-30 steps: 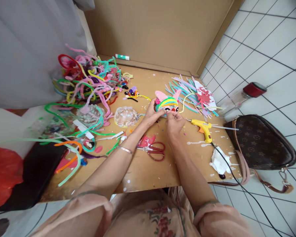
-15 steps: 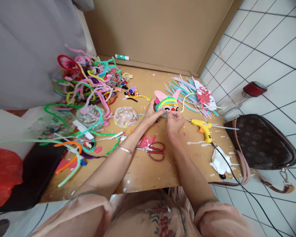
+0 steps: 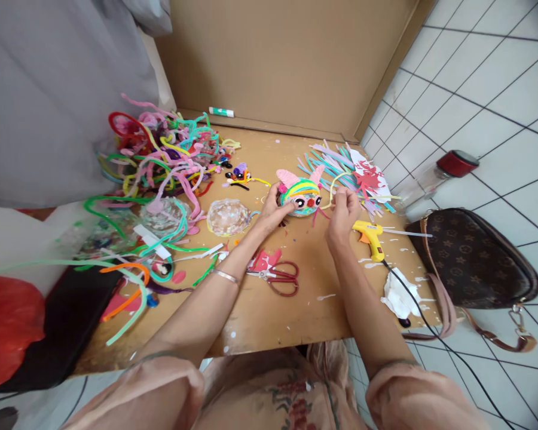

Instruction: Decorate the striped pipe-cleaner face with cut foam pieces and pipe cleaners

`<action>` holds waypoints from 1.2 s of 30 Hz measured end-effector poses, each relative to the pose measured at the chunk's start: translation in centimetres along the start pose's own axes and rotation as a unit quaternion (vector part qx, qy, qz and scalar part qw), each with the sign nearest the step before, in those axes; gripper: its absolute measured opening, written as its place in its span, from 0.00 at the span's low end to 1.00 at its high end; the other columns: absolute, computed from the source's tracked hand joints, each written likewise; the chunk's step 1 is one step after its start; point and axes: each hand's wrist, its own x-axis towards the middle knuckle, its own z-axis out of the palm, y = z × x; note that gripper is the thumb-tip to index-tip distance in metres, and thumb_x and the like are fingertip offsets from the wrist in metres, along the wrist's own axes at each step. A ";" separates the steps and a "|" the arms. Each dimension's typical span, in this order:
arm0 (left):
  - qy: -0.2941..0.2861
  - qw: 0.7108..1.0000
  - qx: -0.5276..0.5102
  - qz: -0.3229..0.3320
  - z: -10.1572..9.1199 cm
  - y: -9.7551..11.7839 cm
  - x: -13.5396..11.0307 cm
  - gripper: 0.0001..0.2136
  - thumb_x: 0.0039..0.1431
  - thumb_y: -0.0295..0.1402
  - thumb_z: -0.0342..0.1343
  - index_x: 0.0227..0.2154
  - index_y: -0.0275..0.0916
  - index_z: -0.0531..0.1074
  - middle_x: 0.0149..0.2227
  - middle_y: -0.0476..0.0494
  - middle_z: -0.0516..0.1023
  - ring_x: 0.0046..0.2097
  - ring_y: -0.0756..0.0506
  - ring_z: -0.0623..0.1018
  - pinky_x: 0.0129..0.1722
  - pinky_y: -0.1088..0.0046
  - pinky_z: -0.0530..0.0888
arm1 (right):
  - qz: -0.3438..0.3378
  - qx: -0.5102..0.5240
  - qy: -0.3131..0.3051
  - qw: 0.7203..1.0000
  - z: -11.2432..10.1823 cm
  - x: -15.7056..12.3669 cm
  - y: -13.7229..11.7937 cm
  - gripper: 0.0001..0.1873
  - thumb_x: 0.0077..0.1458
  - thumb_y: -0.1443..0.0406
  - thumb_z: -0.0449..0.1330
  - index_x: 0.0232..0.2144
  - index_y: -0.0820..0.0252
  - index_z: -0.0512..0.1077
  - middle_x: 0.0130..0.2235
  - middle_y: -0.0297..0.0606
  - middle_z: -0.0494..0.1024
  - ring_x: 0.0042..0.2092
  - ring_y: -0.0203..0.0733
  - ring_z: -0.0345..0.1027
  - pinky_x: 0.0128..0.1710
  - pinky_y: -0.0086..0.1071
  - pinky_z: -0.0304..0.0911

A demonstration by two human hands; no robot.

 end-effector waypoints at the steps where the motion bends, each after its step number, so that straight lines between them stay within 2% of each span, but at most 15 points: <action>1: 0.003 1.000 0.000 -0.003 0.0 0.1 0.0 0.32 0.41 0.39 0.67 0.52 0.42 0.65 0.52 0.41 0.74 0.54 0.38 0.74 0.58 0.59 0.69 | 0.015 0.011 -0.019 1.000 0.0 0.9 0.1 0.18 0.53 0.49 0.58 0.31 0.58 0.71 0.31 0.32 0.75 0.34 0.36 0.68 0.37 0.31 0.64; 4: 0.007 1.000 -0.006 -0.011 0.0 0.4 0.0 0.33 0.40 0.38 0.67 0.51 0.42 0.64 0.51 0.41 0.75 0.54 0.38 0.74 0.57 0.60 0.69 | 0.100 0.060 -0.092 0.989 0.1 2.5 0.6 0.26 0.54 0.43 0.55 0.38 0.59 0.73 0.38 0.39 0.80 0.41 0.41 0.74 0.42 0.35 0.67; 6: 0.004 1.000 -0.010 -0.013 0.0 0.4 0.0 0.33 0.40 0.39 0.67 0.51 0.42 0.64 0.51 0.41 0.75 0.54 0.38 0.74 0.57 0.61 0.69 | 0.152 0.085 -0.131 0.976 0.3 2.5 1.0 0.30 0.54 0.40 0.54 0.40 0.59 0.74 0.41 0.42 0.81 0.43 0.43 0.75 0.42 0.36 0.68; 8: 0.001 1.000 -0.012 -0.008 -0.2 0.3 0.0 0.31 0.41 0.40 0.66 0.50 0.42 0.64 0.51 0.42 0.75 0.55 0.39 0.74 0.56 0.62 0.69 | 0.176 0.105 -0.154 0.967 0.5 1.9 1.4 0.32 0.54 0.38 0.54 0.41 0.58 0.74 0.43 0.43 0.82 0.44 0.43 0.76 0.42 0.36 0.69; 12: -0.009 1.000 -0.022 0.006 -0.7 -0.1 0.3 0.27 0.42 0.39 0.65 0.47 0.43 0.66 0.49 0.44 0.76 0.54 0.40 0.74 0.56 0.64 0.69 | 0.160 0.132 -0.173 0.963 0.3 0.8 2.0 0.34 0.53 0.37 0.54 0.44 0.57 0.75 0.45 0.42 0.82 0.45 0.42 0.76 0.42 0.35 0.69; 16: -0.018 0.999 -0.042 -0.001 -1.0 -0.1 0.3 0.24 0.45 0.40 0.64 0.46 0.44 0.67 0.48 0.46 0.77 0.52 0.42 0.75 0.56 0.64 0.69 | 0.148 0.147 -0.163 0.964 0.0 0.4 2.6 0.34 0.50 0.37 0.58 0.45 0.57 0.75 0.45 0.42 0.82 0.45 0.43 0.76 0.42 0.35 0.69; 23: -0.037 0.999 -0.020 0.011 -0.9 0.4 -0.2 0.29 0.45 0.46 0.68 0.47 0.44 0.65 0.50 0.44 0.76 0.53 0.42 0.76 0.56 0.63 0.70 | 0.139 0.140 -0.159 0.967 -0.2 0.3 2.8 0.35 0.48 0.38 0.60 0.45 0.57 0.76 0.44 0.41 0.83 0.43 0.43 0.76 0.42 0.37 0.69; 36: -0.029 0.999 -0.020 -0.001 -0.8 0.7 -0.1 0.30 0.41 0.47 0.72 0.45 0.42 0.67 0.50 0.44 0.77 0.52 0.43 0.76 0.56 0.64 0.71 | 0.118 0.118 -0.162 0.973 -0.4 0.1 3.0 0.32 0.52 0.40 0.58 0.45 0.58 0.76 0.42 0.39 0.82 0.41 0.40 0.73 0.40 0.33 0.67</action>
